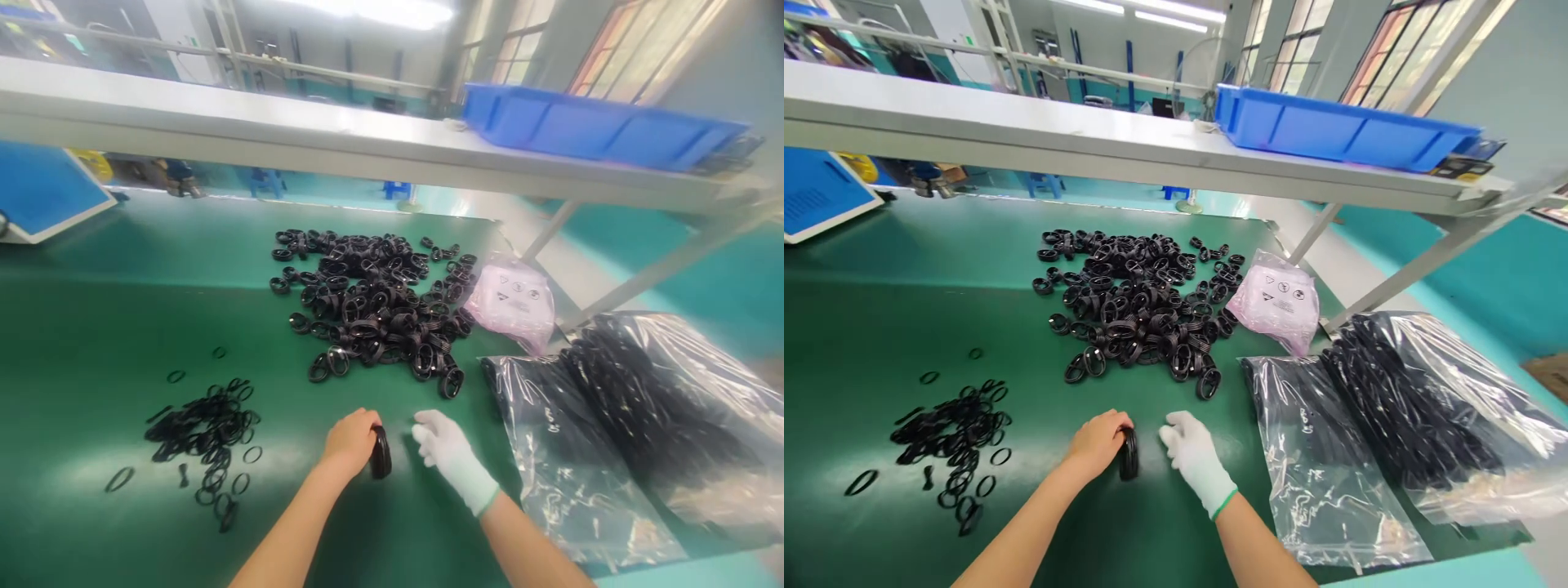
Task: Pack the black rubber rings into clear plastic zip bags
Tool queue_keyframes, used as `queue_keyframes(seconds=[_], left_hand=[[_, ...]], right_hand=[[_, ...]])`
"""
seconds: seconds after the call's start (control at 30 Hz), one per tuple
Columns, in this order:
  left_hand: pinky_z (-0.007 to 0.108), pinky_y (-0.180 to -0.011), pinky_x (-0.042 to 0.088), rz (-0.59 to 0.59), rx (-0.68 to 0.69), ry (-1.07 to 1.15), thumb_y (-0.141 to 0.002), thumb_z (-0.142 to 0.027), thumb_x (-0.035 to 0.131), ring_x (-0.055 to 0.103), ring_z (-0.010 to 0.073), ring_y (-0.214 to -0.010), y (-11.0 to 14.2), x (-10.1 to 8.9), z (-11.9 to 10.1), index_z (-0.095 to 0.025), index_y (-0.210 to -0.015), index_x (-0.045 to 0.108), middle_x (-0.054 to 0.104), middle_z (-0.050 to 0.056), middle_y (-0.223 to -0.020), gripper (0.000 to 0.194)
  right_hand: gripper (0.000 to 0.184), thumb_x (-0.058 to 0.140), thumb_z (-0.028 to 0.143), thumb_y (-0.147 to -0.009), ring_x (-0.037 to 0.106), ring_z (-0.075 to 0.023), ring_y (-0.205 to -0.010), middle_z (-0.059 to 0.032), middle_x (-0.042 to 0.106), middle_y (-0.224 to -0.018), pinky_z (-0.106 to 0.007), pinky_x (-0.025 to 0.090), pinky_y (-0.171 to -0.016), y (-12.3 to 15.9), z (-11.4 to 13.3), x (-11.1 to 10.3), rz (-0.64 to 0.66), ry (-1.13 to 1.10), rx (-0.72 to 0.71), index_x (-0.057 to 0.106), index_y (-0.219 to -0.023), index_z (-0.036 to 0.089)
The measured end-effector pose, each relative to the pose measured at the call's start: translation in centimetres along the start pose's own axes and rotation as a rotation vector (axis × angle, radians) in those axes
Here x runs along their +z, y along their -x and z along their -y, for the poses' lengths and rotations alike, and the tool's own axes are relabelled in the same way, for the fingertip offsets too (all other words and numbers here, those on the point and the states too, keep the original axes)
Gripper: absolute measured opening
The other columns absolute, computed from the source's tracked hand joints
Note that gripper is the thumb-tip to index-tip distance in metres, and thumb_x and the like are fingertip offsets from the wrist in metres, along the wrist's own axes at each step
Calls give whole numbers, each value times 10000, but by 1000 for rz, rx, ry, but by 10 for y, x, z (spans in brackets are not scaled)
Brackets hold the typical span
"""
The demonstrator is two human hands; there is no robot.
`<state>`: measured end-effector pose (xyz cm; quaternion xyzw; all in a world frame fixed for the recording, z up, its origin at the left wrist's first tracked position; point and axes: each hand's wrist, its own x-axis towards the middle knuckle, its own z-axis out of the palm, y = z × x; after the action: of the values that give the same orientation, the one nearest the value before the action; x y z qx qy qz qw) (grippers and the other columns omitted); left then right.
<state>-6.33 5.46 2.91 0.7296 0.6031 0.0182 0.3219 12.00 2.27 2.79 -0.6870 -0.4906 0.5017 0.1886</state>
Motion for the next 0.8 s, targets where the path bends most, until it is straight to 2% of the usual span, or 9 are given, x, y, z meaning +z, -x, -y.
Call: queue_keyframes(seconds=[0.03, 0.1, 0.2, 0.3, 0.37, 0.47, 0.57, 0.67, 0.8], left_hand=[[297, -667, 403, 17, -20, -79, -720, -110, 377, 569, 182, -782, -4, -1, -1, -252, -843, 594, 582, 18, -862, 287], [309, -661, 396, 30, -19, -140, -683, -115, 427, 573, 201, -776, -10, -4, -2, -229, -840, 576, 575, 33, -858, 244], [297, -664, 394, 37, -13, -157, -684, -143, 464, 576, 199, -830, -13, -10, -4, -245, -951, 537, 566, 31, -954, 295], [291, -682, 396, 46, -52, -166, -747, -191, 439, 565, 191, -906, -7, -15, -2, -264, -1004, 510, 556, 21, -1020, 277], [289, -699, 402, 40, -94, -142, -773, -204, 417, 554, 182, -942, 0, -17, -1, -270, -1010, 509, 550, 12, -1051, 263], [298, -769, 407, 1, -101, -97, -771, -248, 446, 505, 187, -1031, 13, -11, -4, -290, -1117, 465, 508, 10, -1155, 349], [361, -899, 360, 29, -31, -187, -621, -267, 642, 408, 258, -1134, 18, 7, -17, -250, -1247, 386, 417, 64, -1279, 676], [399, -922, 340, 59, -52, -313, -514, -122, 693, 405, 303, -1108, 14, 24, -31, -146, -1256, 400, 436, 146, -1231, 797], [383, -862, 385, 56, -76, -335, -495, -38, 652, 456, 296, -1030, 12, 24, -33, -99, -1202, 447, 483, 162, -1130, 739]], right_hand=[[364, 353, 262, -826, 589, -223, -832, -141, 571, -1008, -397, 490, -717, -7, -3, -13, -117, 55, -12, 473, -1139, 120], [370, 304, 154, -824, 449, -251, -1108, -141, 491, -1176, -420, 346, -946, -21, -7, -41, -276, 130, -74, 479, -1151, 148], [518, 319, -7, -748, 158, -241, -1297, -71, 342, -1358, -409, 109, -1060, -43, -7, -74, -312, 373, -225, 465, -1198, 205], [545, 365, -48, -700, 206, -253, -1276, -79, 365, -1347, -425, 133, -1035, -59, -3, -91, -209, 587, -299, 487, -1168, 203], [460, 435, -1, -694, 297, -285, -1218, -133, 425, -1275, -450, 193, -997, -62, -2, -94, -175, 571, -253, 501, -1118, 165], [401, 552, 142, -679, 418, -308, -1110, -172, 486, -1152, -455, 302, -924, -52, -4, -85, -111, 484, -146, 475, -1073, 132], [325, 539, 320, -730, 595, -213, -792, -105, 583, -907, -357, 463, -707, -34, -7, -57, 56, 330, -16, 472, -998, 149], [304, 435, 392, -796, 591, -131, -557, -32, 576, -728, -274, 477, -527, -21, -11, -24, 181, 177, 101, 436, -994, 161], [233, 532, 351, -739, 545, -101, -499, 17, 518, -640, -241, 456, -490, -21, -13, -5, 177, 76, 173, 450, -867, 175]])
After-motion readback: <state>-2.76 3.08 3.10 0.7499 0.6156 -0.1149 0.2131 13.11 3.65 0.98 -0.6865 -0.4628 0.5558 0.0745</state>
